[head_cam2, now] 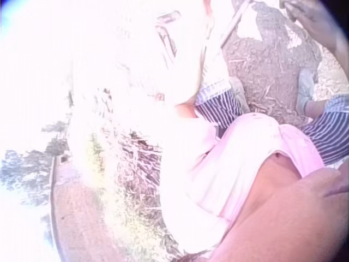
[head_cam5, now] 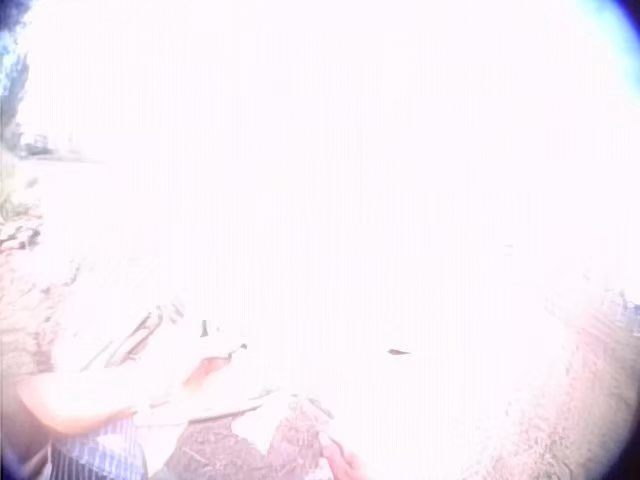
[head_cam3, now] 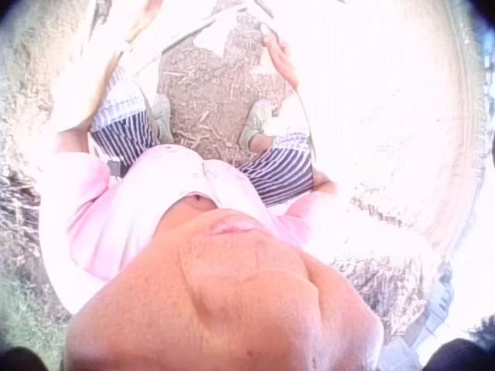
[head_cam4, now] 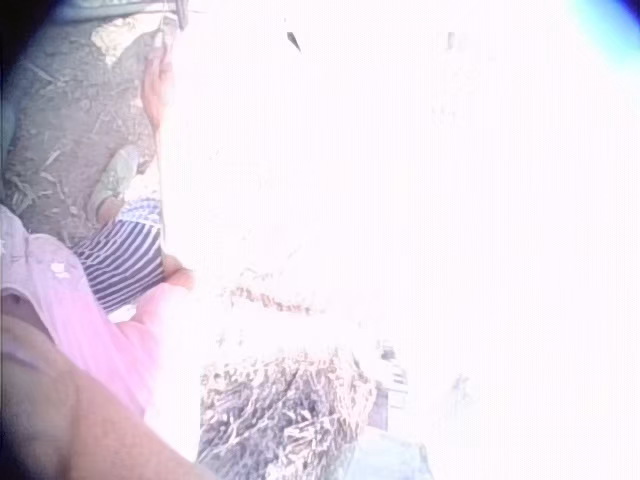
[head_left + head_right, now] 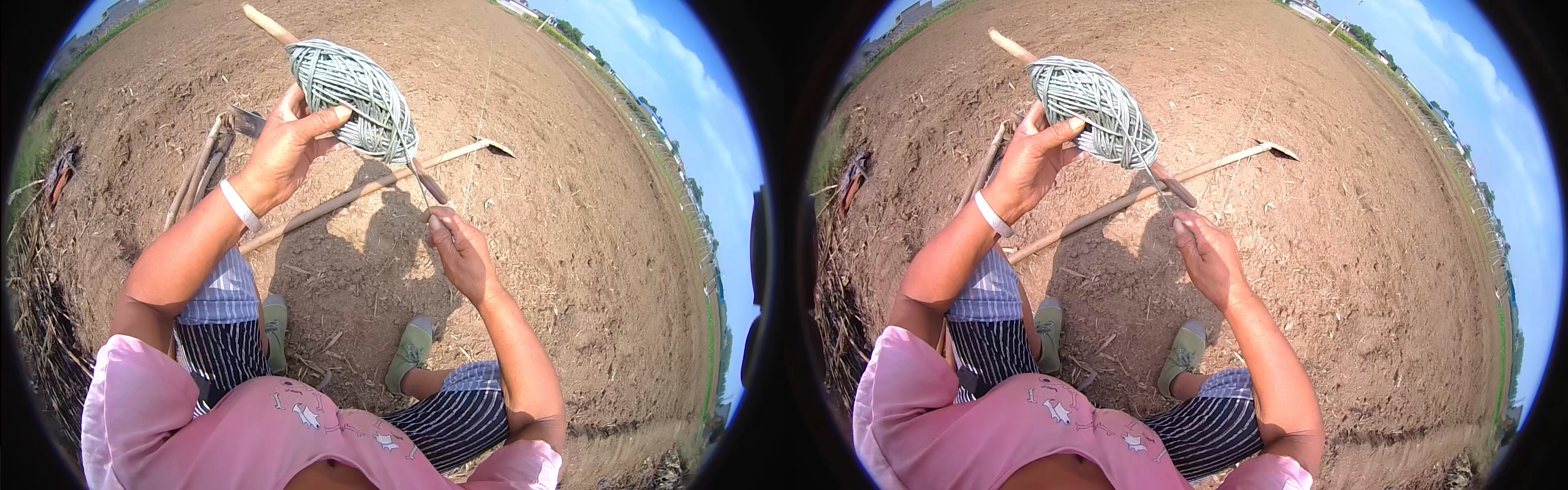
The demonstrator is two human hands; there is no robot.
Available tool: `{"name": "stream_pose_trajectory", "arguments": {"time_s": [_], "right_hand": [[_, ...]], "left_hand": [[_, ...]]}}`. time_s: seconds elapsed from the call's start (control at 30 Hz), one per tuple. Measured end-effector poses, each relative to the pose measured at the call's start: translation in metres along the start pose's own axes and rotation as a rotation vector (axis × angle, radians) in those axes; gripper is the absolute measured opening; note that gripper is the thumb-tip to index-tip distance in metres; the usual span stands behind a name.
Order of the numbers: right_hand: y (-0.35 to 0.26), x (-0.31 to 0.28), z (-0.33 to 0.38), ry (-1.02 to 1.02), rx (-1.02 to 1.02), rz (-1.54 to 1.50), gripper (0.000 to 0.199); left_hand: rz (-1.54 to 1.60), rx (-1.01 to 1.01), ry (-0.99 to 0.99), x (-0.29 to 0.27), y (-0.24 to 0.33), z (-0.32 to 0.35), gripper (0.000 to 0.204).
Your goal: The person squats in a field and winds a light-colored rope around a short wooden stick held between their hands. They repeatedly wrap the rope to form a compact bundle, occasionally adjusting the stick and rope to maintain tension.
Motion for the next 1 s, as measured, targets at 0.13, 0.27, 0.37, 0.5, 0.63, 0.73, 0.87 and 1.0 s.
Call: {"name": "stream_pose_trajectory", "arguments": {"time_s": [0.13, 0.27, 0.37, 0.5, 0.63, 0.73, 0.87, 1.0], "right_hand": [[0.022, 0.014, 0.016, -0.167, 0.279, -0.078, 0.026], [0.021, 0.046, 0.045, -0.380, 0.236, 0.050, 0.031], [0.054, 0.034, 0.045, -0.271, 0.149, 0.256, 0.032], [0.084, -0.032, 0.033, -0.145, 0.351, 0.544, 0.029], [0.037, -0.054, 0.024, 0.039, 0.291, 0.544, 0.020], [-0.026, -0.045, 0.024, 0.009, 0.118, 0.531, 0.015], [-0.080, -0.017, 0.021, -0.054, -0.281, 0.539, 0.012], [-0.051, -0.027, 0.021, -0.095, -0.105, 0.378, 0.016]], "left_hand": [[0.288, -0.044, 0.055, -0.034, 0.018, -0.025, 0.030], [0.516, -0.176, -0.110, -0.048, 0.027, -0.025, 0.027], [0.436, -0.301, -0.163, -0.034, 0.018, -0.005, 0.032], [-0.212, -0.182, -0.183, -0.043, 0.005, 0.004, 0.054], [-0.672, 0.105, -0.405, -0.056, -0.019, -0.003, 0.073], [-1.255, 0.295, -0.654, -0.039, -0.049, 0.020, 0.070], [-1.592, 0.135, -1.191, -0.006, -0.083, 0.081, 0.071], [-1.231, 0.266, -1.425, 0.029, -0.088, 0.126, 0.074]]}}
Point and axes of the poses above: each hand's wrist, its own z-axis away from the middle knuckle, its own x-axis out of the palm, y = z × x, the point moved 7 cm from there along -z, towards the middle knuckle, and after that the axes turned 13 degrees about y, right-handed, at the moved point
